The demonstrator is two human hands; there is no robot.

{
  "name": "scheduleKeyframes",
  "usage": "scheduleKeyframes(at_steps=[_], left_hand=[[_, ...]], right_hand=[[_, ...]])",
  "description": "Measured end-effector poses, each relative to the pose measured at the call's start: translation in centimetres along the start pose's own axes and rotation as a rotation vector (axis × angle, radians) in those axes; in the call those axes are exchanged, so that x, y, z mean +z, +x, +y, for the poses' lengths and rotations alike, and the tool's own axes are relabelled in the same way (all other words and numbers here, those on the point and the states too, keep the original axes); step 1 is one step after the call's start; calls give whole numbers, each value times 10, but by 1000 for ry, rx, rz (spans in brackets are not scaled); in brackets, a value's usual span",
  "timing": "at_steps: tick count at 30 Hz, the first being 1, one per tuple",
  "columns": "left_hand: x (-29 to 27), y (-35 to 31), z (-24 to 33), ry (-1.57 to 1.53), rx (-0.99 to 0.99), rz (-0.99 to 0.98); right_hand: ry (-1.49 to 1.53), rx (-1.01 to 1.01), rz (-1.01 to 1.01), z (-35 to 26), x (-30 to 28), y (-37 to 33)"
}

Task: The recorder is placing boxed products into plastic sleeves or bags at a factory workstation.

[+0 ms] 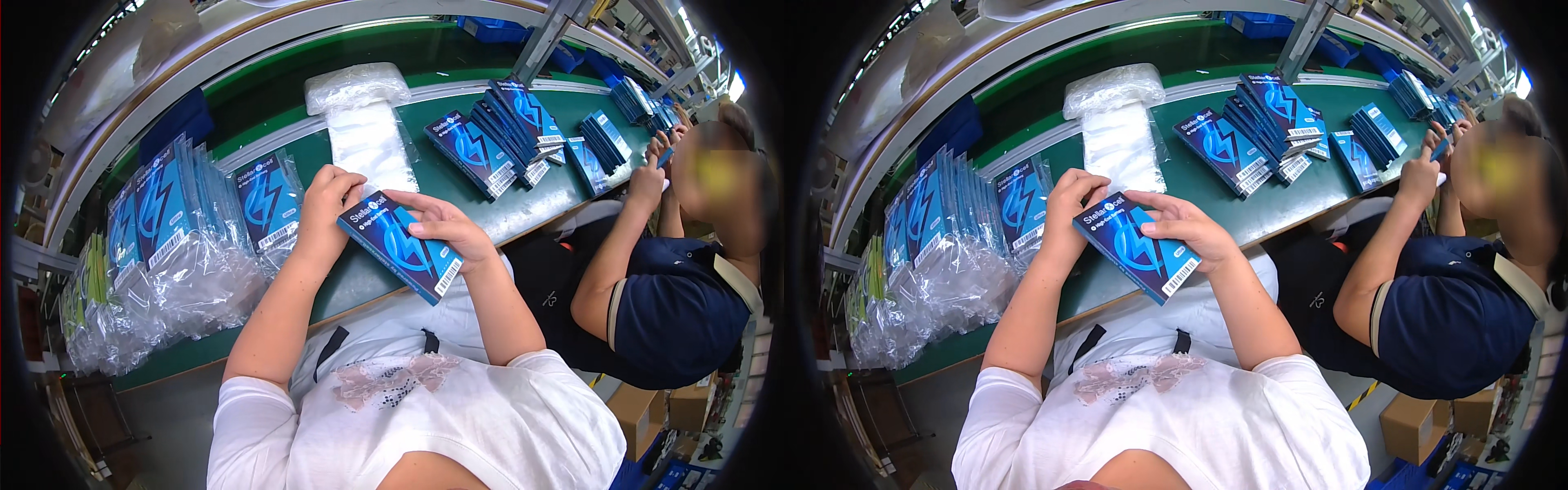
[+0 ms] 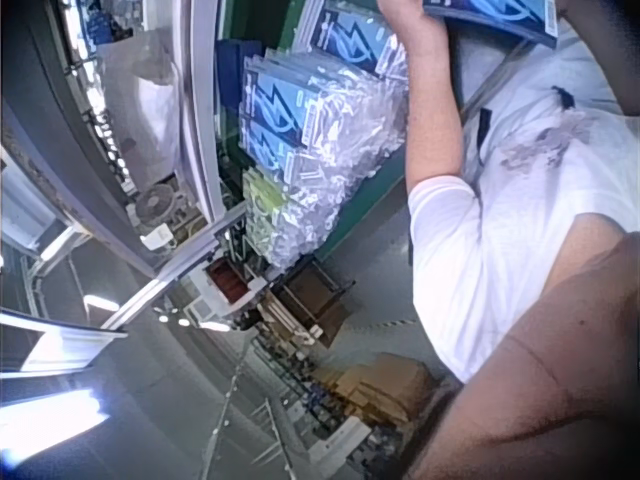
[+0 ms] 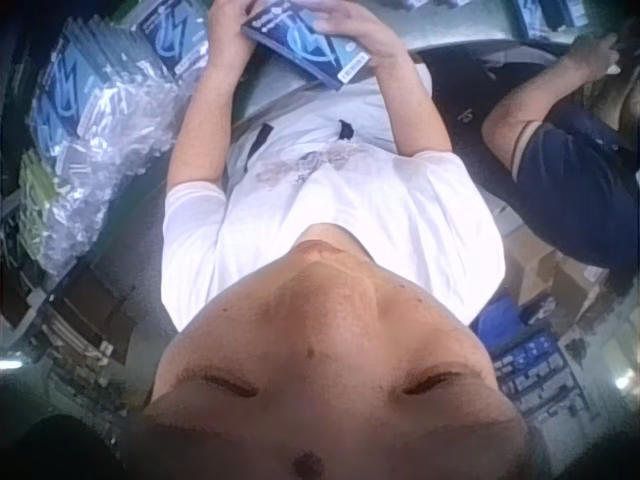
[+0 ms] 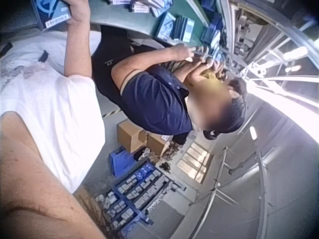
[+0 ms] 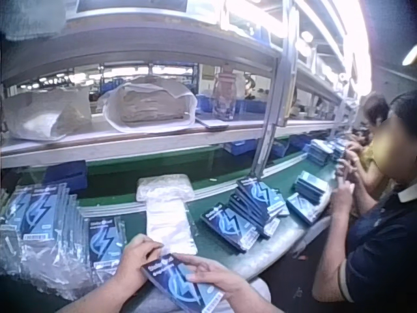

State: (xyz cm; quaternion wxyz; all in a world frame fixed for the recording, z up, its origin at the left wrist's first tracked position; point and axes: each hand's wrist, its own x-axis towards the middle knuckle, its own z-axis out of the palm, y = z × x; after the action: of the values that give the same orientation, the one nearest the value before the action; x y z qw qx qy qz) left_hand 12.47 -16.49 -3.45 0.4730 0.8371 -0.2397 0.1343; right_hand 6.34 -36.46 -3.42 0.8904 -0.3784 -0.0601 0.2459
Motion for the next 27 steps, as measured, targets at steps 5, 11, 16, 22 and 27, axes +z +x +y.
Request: scheduleKeyframes(at_steps=[5, 11, 16, 22, 27], left_hand=[[-5, 2, 5, -113, -35, -52], [-5, 6, -7, -184, -223, 41], [-9, 7, -2, -226, -248, 38], [-13, -3, 20, -26, -56, -169], [-15, -3, 19, -325, -472, -136]], right_hand=[[73, 17, 9, 1, -5, 10], [12, -47, 97, -5, -10, 22], [-180, -155, 328, -3, -8, 12], [-320, -326, 554, 15, 0, 23], [-244, -455, 590, 22, 19, 23]])
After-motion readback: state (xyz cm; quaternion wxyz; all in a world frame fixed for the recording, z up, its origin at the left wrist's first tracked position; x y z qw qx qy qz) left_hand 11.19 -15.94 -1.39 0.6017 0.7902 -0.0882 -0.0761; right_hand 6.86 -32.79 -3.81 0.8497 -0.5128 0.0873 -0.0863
